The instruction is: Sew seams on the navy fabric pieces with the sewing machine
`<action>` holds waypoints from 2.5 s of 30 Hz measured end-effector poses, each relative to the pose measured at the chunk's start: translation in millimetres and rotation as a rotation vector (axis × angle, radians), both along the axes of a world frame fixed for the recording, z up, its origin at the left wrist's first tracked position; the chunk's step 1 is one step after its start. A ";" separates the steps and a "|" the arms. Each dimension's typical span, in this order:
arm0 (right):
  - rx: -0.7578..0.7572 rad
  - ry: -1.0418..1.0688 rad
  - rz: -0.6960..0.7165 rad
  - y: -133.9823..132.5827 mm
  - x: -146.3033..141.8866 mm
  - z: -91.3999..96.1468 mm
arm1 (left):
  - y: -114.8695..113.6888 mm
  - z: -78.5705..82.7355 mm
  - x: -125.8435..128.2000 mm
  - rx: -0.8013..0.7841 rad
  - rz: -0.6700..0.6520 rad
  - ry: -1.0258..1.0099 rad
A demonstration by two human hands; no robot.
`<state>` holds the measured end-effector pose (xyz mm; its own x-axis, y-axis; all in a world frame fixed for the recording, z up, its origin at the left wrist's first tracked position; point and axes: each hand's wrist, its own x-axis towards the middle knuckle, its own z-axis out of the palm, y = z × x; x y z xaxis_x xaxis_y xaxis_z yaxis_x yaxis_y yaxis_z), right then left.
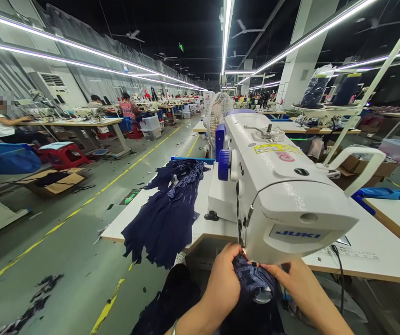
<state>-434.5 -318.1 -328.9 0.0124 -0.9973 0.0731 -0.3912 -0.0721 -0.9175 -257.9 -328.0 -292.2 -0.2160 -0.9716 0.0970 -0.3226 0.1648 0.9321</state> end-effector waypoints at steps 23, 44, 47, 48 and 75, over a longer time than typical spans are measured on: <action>-0.681 0.615 0.067 13.2 -8.7 -19.9 | -2.9 3.8 1.9 0.045 -0.040 0.005; 0.102 -0.184 0.185 -7.4 -7.0 13.8 | -2.0 -1.8 -6.7 0.145 0.061 0.249; 0.122 -0.354 0.075 3.4 -6.9 2.8 | -1.9 -10.1 -1.7 0.229 0.028 0.362; 0.122 -0.415 0.038 6.3 -6.6 -1.1 | -2.1 -14.2 0.0 0.260 0.020 0.401; 0.082 -0.434 -0.001 6.6 -3.6 -16.0 | 4.4 -16.1 9.4 0.269 0.041 0.554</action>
<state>-438.1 -311.5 -344.9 -0.0033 -1.0000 -0.0078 0.0318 0.0077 -0.9995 -248.6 -323.5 -308.2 -0.1655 -0.9840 -0.0659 0.2203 -0.1020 0.9701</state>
